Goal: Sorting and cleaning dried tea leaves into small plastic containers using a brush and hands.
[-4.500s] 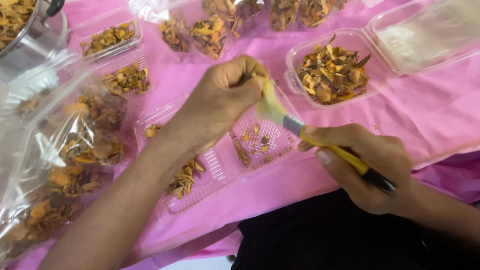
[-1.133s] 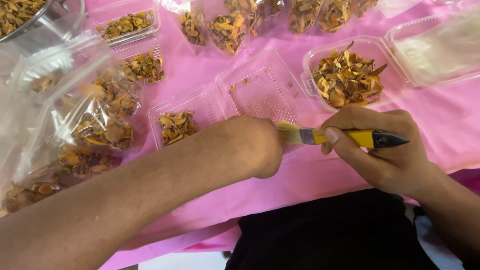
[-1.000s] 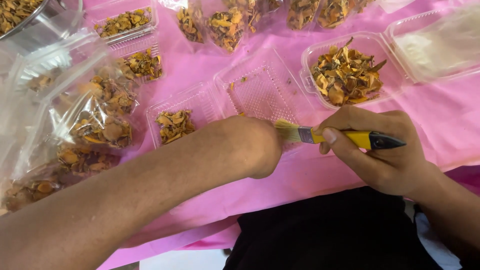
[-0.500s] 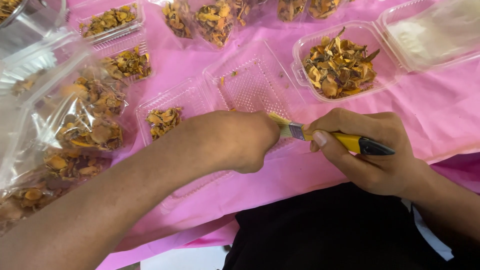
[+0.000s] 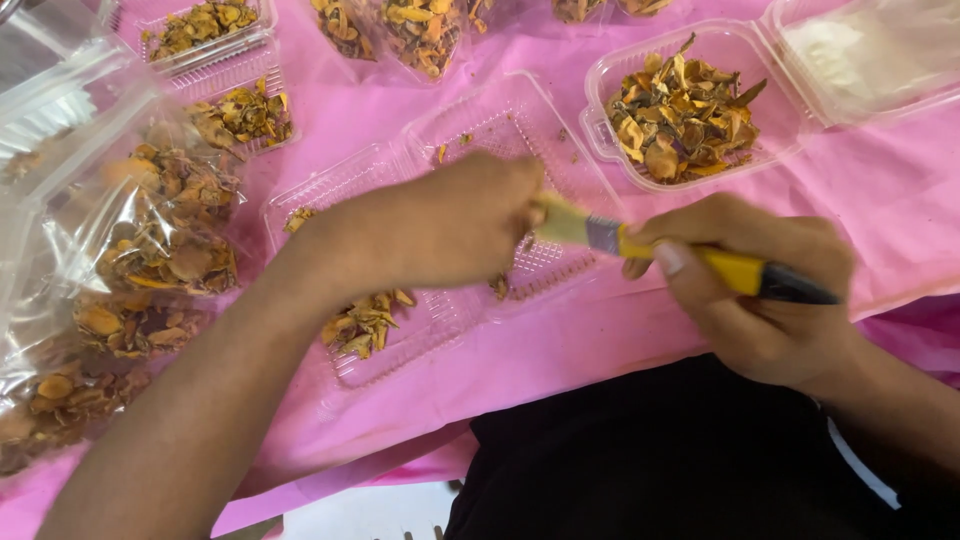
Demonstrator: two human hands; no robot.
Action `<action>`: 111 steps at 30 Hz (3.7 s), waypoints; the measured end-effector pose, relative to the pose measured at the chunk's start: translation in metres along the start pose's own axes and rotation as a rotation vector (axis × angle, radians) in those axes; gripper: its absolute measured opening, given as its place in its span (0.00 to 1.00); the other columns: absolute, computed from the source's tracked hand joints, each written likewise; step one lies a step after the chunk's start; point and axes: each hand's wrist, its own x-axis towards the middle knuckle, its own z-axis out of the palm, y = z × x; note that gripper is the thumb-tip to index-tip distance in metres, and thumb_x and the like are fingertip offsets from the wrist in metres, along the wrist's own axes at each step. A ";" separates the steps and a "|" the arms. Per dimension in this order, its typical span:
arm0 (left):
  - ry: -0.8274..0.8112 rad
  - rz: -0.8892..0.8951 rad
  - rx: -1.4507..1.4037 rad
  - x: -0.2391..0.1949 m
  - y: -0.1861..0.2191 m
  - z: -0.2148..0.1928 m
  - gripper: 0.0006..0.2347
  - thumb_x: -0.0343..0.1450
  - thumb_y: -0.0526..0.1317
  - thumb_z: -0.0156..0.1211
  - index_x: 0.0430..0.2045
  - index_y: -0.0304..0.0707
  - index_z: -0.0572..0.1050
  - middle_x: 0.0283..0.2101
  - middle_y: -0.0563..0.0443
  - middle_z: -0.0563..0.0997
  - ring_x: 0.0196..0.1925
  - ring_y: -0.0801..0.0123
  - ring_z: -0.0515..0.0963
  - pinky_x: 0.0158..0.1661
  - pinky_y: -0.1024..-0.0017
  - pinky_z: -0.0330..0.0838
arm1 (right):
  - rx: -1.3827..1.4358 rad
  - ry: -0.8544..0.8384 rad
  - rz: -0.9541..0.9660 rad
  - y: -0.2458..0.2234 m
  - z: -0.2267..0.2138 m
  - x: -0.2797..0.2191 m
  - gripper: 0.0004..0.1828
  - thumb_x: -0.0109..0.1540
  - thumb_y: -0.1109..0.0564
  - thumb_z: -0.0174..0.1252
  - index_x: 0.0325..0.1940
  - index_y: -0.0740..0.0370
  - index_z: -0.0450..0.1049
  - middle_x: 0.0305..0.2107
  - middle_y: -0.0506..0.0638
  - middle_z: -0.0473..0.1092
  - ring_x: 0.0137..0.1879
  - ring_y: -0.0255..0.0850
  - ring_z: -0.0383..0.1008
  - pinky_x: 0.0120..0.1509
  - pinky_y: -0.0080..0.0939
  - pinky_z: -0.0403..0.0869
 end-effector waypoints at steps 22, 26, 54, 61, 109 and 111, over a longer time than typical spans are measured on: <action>0.244 0.548 -0.789 0.039 -0.066 0.013 0.07 0.79 0.38 0.49 0.30 0.46 0.69 0.22 0.66 0.58 0.22 0.83 0.52 0.23 0.83 0.47 | 0.019 0.208 -0.214 0.014 0.003 0.000 0.11 0.70 0.63 0.43 0.45 0.77 0.65 0.27 0.65 0.74 0.31 0.51 0.85 0.24 0.36 0.79; 0.263 0.587 -0.767 0.041 -0.052 0.007 0.07 0.78 0.42 0.52 0.30 0.47 0.68 0.25 0.65 0.60 0.24 0.82 0.54 0.26 0.82 0.49 | 0.012 0.087 -0.197 0.015 0.001 -0.006 0.09 0.69 0.63 0.45 0.48 0.73 0.67 0.35 0.63 0.78 0.35 0.45 0.88 0.24 0.28 0.81; 0.349 -0.013 -0.248 0.000 -0.030 0.019 0.11 0.77 0.47 0.41 0.46 0.49 0.71 0.37 0.49 0.83 0.33 0.64 0.83 0.38 0.62 0.76 | 0.114 -0.263 -0.108 0.011 0.001 0.044 0.21 0.69 0.60 0.53 0.66 0.64 0.60 0.58 0.57 0.66 0.64 0.45 0.71 0.67 0.43 0.78; 0.351 0.338 -0.120 0.022 -0.048 0.042 0.25 0.73 0.58 0.46 0.61 0.46 0.67 0.65 0.51 0.73 0.60 0.60 0.78 0.54 0.56 0.72 | 0.164 -0.519 0.204 0.014 -0.032 0.063 0.23 0.62 0.43 0.62 0.57 0.53 0.71 0.52 0.46 0.73 0.60 0.39 0.73 0.67 0.41 0.69; 0.576 0.810 -0.639 0.055 -0.057 -0.003 0.07 0.75 0.35 0.56 0.27 0.36 0.76 0.31 0.53 0.78 0.37 0.70 0.79 0.45 0.72 0.79 | 0.090 -0.479 0.101 0.019 -0.046 0.131 0.11 0.66 0.57 0.59 0.30 0.61 0.73 0.10 0.40 0.51 0.14 0.28 0.47 0.19 0.31 0.49; 0.681 0.715 -0.490 0.058 -0.058 -0.004 0.09 0.75 0.41 0.56 0.26 0.39 0.78 0.28 0.55 0.81 0.33 0.72 0.81 0.40 0.73 0.78 | 0.090 -0.505 0.071 0.023 -0.046 0.137 0.07 0.66 0.58 0.58 0.34 0.62 0.78 0.13 0.41 0.59 0.15 0.29 0.52 0.17 0.29 0.52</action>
